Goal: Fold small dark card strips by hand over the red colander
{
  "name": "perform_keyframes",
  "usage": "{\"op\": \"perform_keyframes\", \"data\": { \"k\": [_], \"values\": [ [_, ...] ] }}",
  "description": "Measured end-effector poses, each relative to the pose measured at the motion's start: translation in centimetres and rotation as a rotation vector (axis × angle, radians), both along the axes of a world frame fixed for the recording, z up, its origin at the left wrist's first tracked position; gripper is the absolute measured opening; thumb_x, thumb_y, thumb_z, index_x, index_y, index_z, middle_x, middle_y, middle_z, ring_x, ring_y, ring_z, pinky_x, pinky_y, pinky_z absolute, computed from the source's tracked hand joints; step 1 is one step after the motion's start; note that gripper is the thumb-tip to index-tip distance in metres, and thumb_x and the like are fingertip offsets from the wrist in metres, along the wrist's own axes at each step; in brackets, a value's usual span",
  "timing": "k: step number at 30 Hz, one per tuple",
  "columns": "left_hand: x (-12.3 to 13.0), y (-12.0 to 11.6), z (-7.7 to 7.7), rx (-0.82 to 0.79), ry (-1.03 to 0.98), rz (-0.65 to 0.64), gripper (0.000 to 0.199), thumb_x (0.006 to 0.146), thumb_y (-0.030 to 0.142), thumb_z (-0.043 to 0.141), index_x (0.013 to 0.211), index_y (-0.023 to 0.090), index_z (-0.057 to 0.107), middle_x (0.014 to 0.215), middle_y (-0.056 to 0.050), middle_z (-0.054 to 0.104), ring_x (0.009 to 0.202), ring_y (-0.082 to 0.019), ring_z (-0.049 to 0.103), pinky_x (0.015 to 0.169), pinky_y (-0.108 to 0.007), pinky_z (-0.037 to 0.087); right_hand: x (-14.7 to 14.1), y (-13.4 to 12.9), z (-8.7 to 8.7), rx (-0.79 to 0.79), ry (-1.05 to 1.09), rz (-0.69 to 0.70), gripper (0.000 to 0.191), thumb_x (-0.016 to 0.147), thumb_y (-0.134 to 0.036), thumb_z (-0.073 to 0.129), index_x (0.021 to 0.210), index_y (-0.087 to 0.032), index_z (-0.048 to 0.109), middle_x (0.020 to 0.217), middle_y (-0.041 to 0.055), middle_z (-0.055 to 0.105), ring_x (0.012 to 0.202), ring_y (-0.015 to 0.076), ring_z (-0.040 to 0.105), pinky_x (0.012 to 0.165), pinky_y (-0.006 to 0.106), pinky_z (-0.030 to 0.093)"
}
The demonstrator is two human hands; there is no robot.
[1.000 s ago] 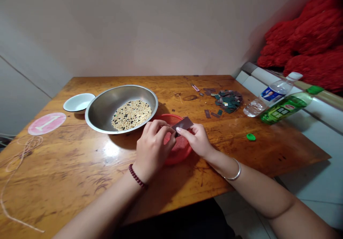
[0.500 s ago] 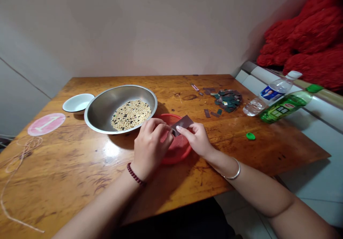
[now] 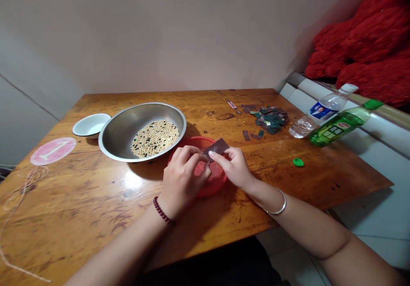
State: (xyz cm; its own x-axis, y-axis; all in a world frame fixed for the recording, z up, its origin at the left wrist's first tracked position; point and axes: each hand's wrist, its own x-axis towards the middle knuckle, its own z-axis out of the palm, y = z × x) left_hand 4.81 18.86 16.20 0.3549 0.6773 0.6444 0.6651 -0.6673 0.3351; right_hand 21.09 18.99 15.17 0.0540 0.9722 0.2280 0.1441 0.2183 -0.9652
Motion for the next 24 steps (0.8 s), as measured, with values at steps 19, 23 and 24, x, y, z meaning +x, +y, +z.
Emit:
{"op": "perform_keyframes", "data": {
  "k": [19,23,24],
  "values": [
    [0.09,0.06,-0.07,0.034,-0.008,0.045,0.004,0.084,0.022,0.062,0.084,0.019,0.064,0.092,-0.004,0.062,0.084,-0.016,0.056,0.076,-0.029,0.049,-0.06,0.18,-0.17,0.006,0.022,-0.001,0.019,0.08,-0.033,0.066,0.073,-0.017,0.073,0.077,0.0062,0.075,0.073,0.0203,0.069,0.068,0.03,0.053],
    [0.07,0.14,0.0,0.009,-0.051,0.074,0.004,0.085,0.022,0.062,0.084,0.019,0.064,0.091,-0.004,0.061,0.086,-0.016,0.056,0.077,-0.029,0.049,-0.12,0.13,-0.15,-0.006,0.032,-0.005,0.018,0.08,-0.032,0.067,0.075,-0.016,0.074,0.079,0.0075,0.075,0.073,0.0207,0.069,0.07,0.031,0.053],
    [0.1,0.06,0.02,0.0,-0.051,0.067,0.004,0.085,0.022,0.062,0.085,0.019,0.064,0.091,-0.004,0.061,0.086,-0.016,0.056,0.077,-0.029,0.049,-0.13,0.12,-0.13,-0.004,0.033,-0.004,0.018,0.08,-0.032,0.067,0.075,-0.016,0.074,0.078,0.0075,0.075,0.073,0.0206,0.069,0.07,0.031,0.053]
  ]
}}
